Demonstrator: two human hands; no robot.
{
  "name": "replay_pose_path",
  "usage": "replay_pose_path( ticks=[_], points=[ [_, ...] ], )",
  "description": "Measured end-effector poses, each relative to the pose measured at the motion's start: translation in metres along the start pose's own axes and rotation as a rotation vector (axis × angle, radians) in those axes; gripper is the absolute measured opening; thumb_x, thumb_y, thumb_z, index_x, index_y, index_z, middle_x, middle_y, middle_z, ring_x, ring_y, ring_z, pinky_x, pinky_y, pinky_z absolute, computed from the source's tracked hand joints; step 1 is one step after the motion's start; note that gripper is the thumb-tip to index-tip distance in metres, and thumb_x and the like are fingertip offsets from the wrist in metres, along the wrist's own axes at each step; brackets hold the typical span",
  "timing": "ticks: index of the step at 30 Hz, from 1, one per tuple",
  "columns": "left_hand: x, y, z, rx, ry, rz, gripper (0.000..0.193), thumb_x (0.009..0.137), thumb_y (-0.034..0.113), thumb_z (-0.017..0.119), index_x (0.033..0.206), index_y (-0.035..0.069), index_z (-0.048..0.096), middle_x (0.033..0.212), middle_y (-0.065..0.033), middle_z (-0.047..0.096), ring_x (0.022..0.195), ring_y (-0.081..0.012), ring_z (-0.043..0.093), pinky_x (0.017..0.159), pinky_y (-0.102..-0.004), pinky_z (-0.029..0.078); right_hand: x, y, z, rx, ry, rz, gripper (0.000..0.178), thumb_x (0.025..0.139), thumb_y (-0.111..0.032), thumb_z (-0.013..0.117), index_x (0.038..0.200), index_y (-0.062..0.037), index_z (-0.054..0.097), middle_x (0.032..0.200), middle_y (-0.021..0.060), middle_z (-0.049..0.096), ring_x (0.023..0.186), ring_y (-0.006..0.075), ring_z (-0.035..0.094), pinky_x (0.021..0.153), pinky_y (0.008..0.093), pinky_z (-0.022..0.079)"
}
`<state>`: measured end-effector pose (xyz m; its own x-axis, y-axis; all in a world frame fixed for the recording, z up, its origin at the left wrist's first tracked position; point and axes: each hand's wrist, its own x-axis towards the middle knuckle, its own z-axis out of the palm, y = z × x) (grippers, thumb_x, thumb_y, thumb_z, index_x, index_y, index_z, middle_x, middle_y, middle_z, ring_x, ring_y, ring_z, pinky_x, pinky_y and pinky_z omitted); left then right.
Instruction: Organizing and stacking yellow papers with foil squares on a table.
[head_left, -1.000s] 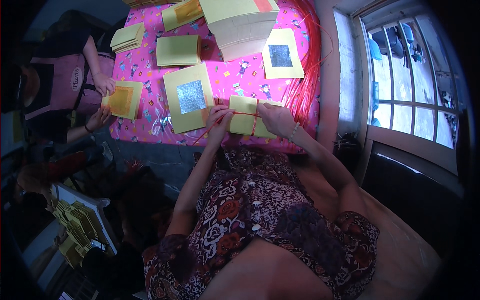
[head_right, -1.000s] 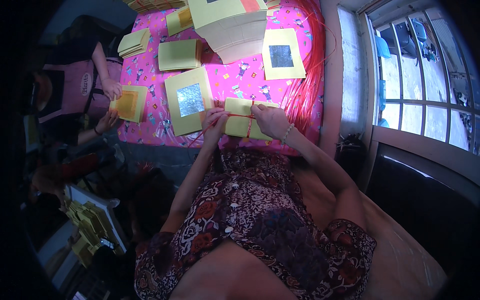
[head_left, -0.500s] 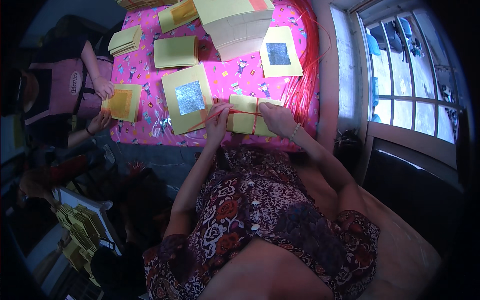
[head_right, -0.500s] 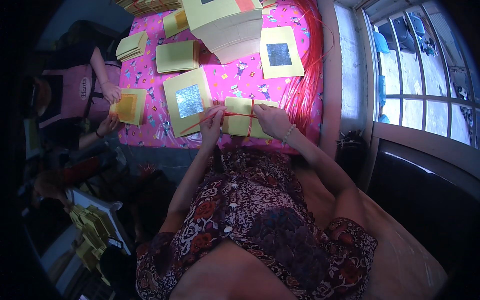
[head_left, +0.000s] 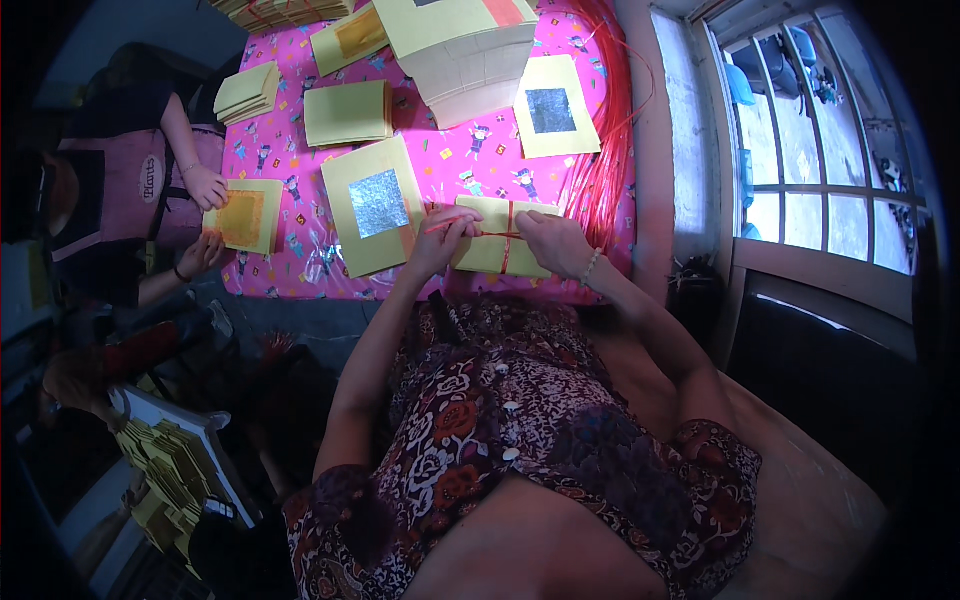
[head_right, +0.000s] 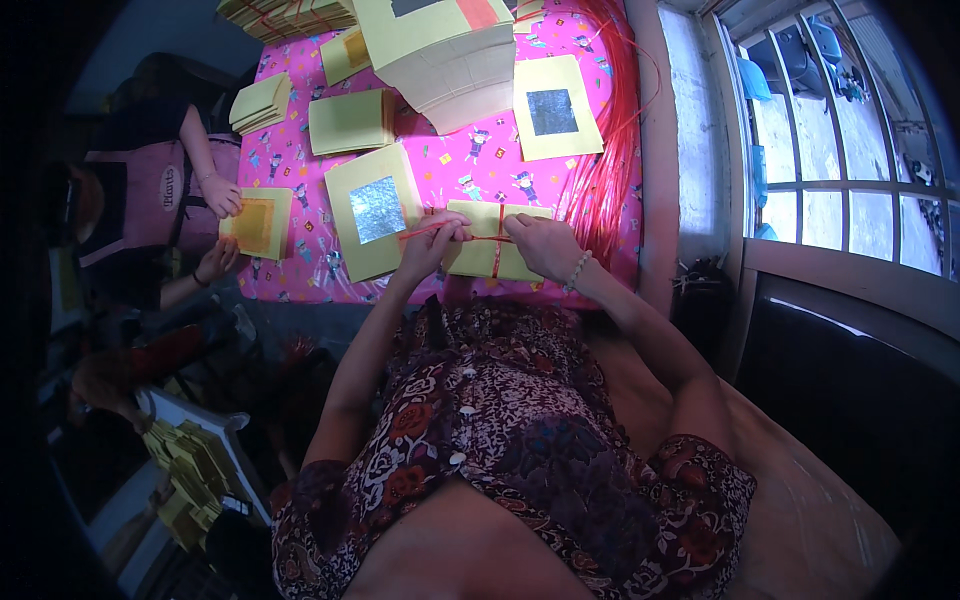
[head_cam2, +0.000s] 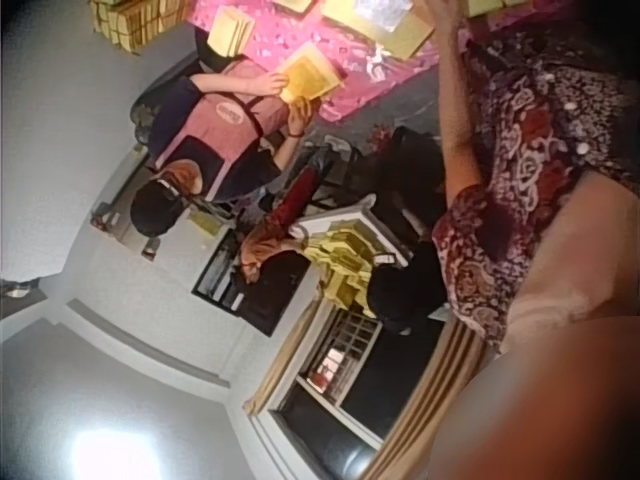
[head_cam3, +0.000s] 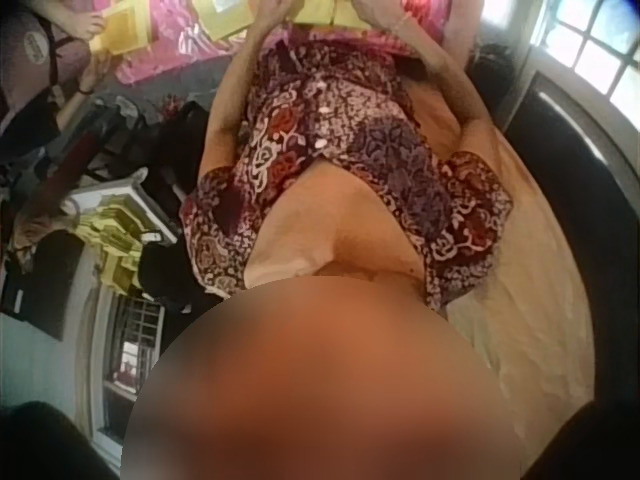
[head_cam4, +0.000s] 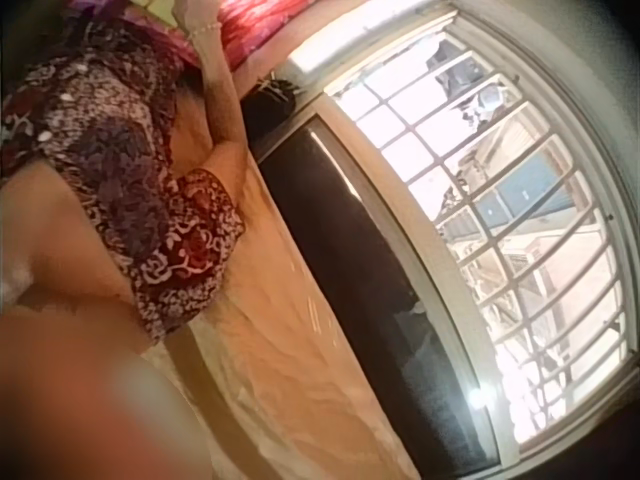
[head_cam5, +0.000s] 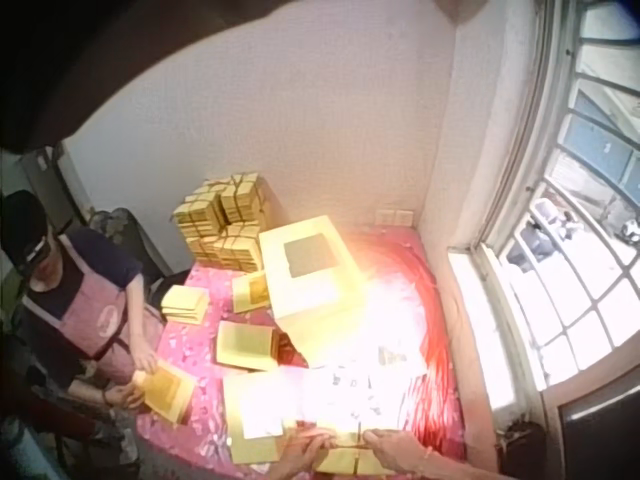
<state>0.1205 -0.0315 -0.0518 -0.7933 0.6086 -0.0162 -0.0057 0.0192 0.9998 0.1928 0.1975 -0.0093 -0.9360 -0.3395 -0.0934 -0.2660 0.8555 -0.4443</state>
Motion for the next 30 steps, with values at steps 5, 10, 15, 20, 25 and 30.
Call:
replay_pose_path(
  ticks=[5, 10, 15, 20, 25, 30],
  points=[
    [0.014, 0.011, -0.004, 0.233, -0.056, 0.003, 0.012, 0.092, 0.007, 0.052, 0.091, -0.002, 0.061, 0.076, -0.0098, 0.064, 0.070, -0.0122, 0.062, 0.065, -0.0253, 0.049, 0.012, -0.004, -0.008, -0.238, 0.150, -0.184, 0.014, 0.081, -0.017, 0.053, 0.094, -0.0101, 0.050, 0.086, 0.0028, 0.053, 0.081, 0.0197, 0.059, 0.062, 0.0342, 0.049],
    [0.019, 0.019, -0.006, 0.232, -0.087, -0.107, 0.009, 0.089, 0.006, 0.055, 0.088, -0.002, 0.059, 0.077, -0.0101, 0.066, 0.072, -0.0125, 0.064, 0.066, -0.0269, 0.050, 0.042, -0.019, -0.017, -0.338, 0.173, -0.454, 0.023, 0.079, -0.019, 0.054, 0.101, -0.0125, 0.052, 0.096, 0.0008, 0.049, 0.104, 0.0177, 0.049, 0.081, 0.0323, 0.044],
    [0.024, 0.016, -0.009, 0.185, -0.141, -0.107, 0.013, 0.088, 0.008, 0.056, 0.092, -0.002, 0.062, 0.077, -0.0094, 0.067, 0.072, -0.0139, 0.065, 0.067, -0.0287, 0.051, 0.052, -0.009, -0.006, -0.087, 0.209, -0.406, 0.020, 0.077, -0.017, 0.058, 0.094, -0.0099, 0.050, 0.088, 0.0037, 0.052, 0.090, 0.0200, 0.059, 0.068, 0.0343, 0.050],
    [0.023, 0.017, -0.009, 0.286, -0.248, -0.087, 0.020, 0.088, 0.014, 0.057, 0.100, 0.002, 0.067, 0.080, -0.0084, 0.070, 0.071, -0.0129, 0.065, 0.066, -0.0281, 0.051, 0.051, -0.009, -0.001, 0.055, 0.230, -0.275, 0.021, 0.077, -0.014, 0.062, 0.093, -0.0074, 0.049, 0.081, 0.0070, 0.051, 0.075, 0.0247, 0.061, 0.061, 0.0360, 0.050],
    [0.022, 0.012, -0.005, 0.303, -0.224, -0.132, 0.020, 0.088, 0.016, 0.058, 0.099, 0.002, 0.068, 0.080, -0.0079, 0.070, 0.071, -0.0118, 0.065, 0.067, -0.0265, 0.051, 0.049, -0.015, 0.002, 0.227, 0.267, -0.197, 0.022, 0.081, -0.017, 0.063, 0.093, -0.0049, 0.048, 0.079, 0.0105, 0.051, 0.069, 0.0298, 0.060, 0.057, 0.0403, 0.049],
    [0.024, 0.009, -0.008, 0.134, -0.206, -0.155, 0.020, 0.088, 0.016, 0.060, 0.097, 0.000, 0.068, 0.083, -0.0071, 0.070, 0.076, -0.0107, 0.065, 0.071, -0.0258, 0.051, 0.030, -0.015, 0.004, 0.411, 0.267, -0.034, 0.018, 0.086, -0.018, 0.061, 0.088, -0.0034, 0.051, 0.081, 0.0126, 0.056, 0.068, 0.0330, 0.060, 0.058, 0.0423, 0.048]
  ],
)
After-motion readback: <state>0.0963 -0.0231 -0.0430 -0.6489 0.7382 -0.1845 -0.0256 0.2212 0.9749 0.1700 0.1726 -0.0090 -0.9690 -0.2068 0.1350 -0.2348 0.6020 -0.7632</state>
